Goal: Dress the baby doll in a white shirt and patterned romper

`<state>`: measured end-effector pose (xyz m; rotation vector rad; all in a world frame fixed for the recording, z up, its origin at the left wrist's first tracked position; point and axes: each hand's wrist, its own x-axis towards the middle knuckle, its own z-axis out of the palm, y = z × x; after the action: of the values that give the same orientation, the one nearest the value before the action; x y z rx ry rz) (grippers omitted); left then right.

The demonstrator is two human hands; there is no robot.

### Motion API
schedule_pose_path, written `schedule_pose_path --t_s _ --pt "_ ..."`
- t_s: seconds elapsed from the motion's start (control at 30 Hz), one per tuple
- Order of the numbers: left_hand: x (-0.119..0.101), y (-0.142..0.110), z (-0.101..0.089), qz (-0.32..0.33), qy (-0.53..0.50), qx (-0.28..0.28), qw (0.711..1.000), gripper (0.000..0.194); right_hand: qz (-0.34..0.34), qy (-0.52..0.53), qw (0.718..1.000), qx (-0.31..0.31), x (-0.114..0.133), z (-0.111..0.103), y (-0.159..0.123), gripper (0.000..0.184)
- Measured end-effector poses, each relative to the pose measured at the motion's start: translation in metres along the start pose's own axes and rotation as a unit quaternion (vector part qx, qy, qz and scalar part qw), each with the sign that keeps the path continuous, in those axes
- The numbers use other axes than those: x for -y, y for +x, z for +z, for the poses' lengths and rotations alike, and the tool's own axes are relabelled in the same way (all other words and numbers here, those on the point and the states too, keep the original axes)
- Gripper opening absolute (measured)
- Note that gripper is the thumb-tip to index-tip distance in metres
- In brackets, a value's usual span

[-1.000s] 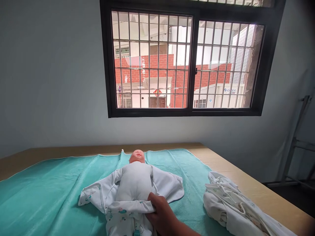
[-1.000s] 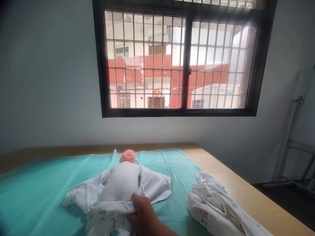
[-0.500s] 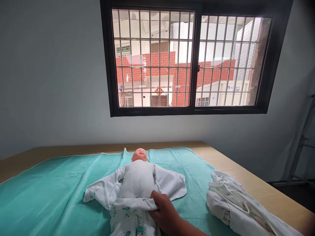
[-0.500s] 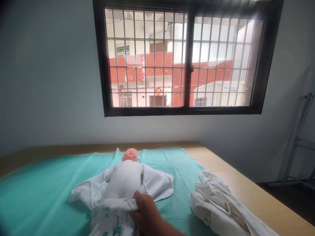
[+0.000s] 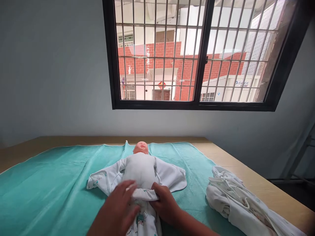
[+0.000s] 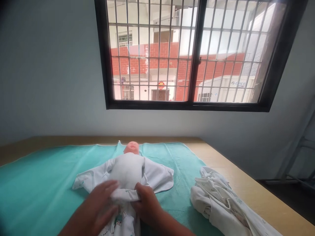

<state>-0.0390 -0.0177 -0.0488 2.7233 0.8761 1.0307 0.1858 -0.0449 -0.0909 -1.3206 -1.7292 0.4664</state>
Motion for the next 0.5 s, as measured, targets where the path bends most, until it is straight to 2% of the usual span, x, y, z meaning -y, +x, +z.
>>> schedule_pose_path --t_s 0.1,0.2,0.27,0.33,0.37,0.43,0.5 --pt "0.016 -0.009 0.01 -0.026 0.078 -0.046 0.996 0.05 0.009 0.005 1.0 0.027 0.007 -0.007 0.0 0.019" --pt "0.027 -0.015 0.015 -0.03 0.106 -0.053 0.993 0.045 0.037 -0.018 0.995 0.096 0.019 -0.026 -0.003 0.017" --pt "0.032 -0.021 0.015 -0.031 0.095 -0.04 0.994 0.046 0.035 -0.049 0.988 0.141 0.021 -0.038 -0.01 0.039" --pt "0.038 -0.029 0.015 -0.022 0.068 -0.013 0.997 0.061 -0.013 -0.086 0.983 0.161 0.014 -0.04 -0.022 0.061" --pt "0.041 -0.034 0.015 -0.014 0.057 0.002 0.998 0.073 -0.05 -0.11 0.981 0.155 0.007 -0.036 -0.031 0.064" --pt "0.045 -0.044 0.015 0.001 0.058 0.028 0.998 0.09 -0.119 -0.18 0.971 0.099 -0.009 -0.019 -0.052 0.059" --pt "0.047 -0.053 0.014 0.02 0.091 0.047 0.995 0.093 -0.128 -0.26 0.957 -0.006 -0.022 0.005 -0.071 0.056"
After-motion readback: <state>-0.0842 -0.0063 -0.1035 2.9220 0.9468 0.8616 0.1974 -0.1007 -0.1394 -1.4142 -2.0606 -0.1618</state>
